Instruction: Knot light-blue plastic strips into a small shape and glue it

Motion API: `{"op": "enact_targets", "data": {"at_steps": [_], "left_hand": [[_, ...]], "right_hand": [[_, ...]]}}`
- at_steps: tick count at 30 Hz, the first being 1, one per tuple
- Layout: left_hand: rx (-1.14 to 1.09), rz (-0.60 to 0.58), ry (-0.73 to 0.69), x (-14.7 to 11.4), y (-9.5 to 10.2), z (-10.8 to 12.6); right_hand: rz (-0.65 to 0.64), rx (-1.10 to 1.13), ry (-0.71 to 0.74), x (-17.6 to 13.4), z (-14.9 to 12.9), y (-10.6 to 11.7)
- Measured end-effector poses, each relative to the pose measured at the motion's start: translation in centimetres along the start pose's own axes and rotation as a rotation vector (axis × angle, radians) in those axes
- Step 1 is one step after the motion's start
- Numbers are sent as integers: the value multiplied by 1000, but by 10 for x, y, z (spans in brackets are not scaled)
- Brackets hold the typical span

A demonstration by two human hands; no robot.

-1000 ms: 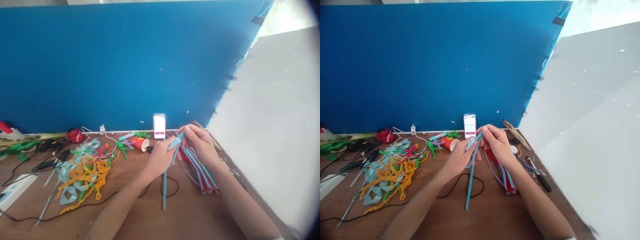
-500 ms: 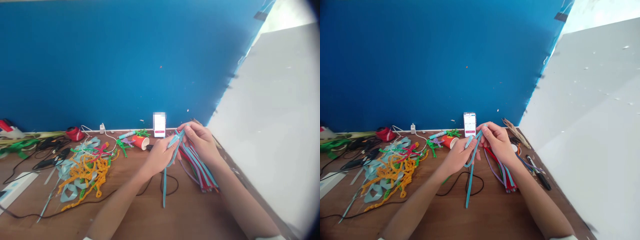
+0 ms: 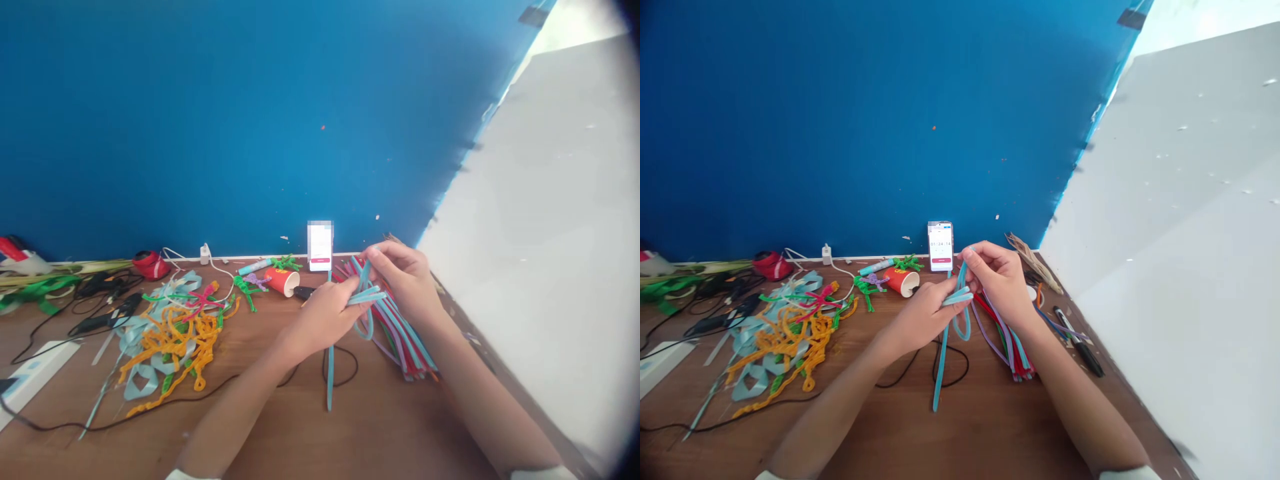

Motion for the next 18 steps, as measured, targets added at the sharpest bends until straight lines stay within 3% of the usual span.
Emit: {"op": "enact_targets", "data": {"at_steps": [11, 18], "left_hand": [[231, 48, -12, -1, -1, -1], [52, 25, 3, 2, -3, -6]], "right_hand": [[-45, -18, -48, 1, 4, -1], [-56, -22, -33, 2, 5, -2]]}}
Point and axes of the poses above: each hand's wrist, its own x-axis towards the middle knuckle, its own y-axis out of the back of the hand, z = x × y, the point moved 9 cm from there along x, towards the middle knuckle, and after that the axes turned 6 degrees about x, right-handed, at the moved point
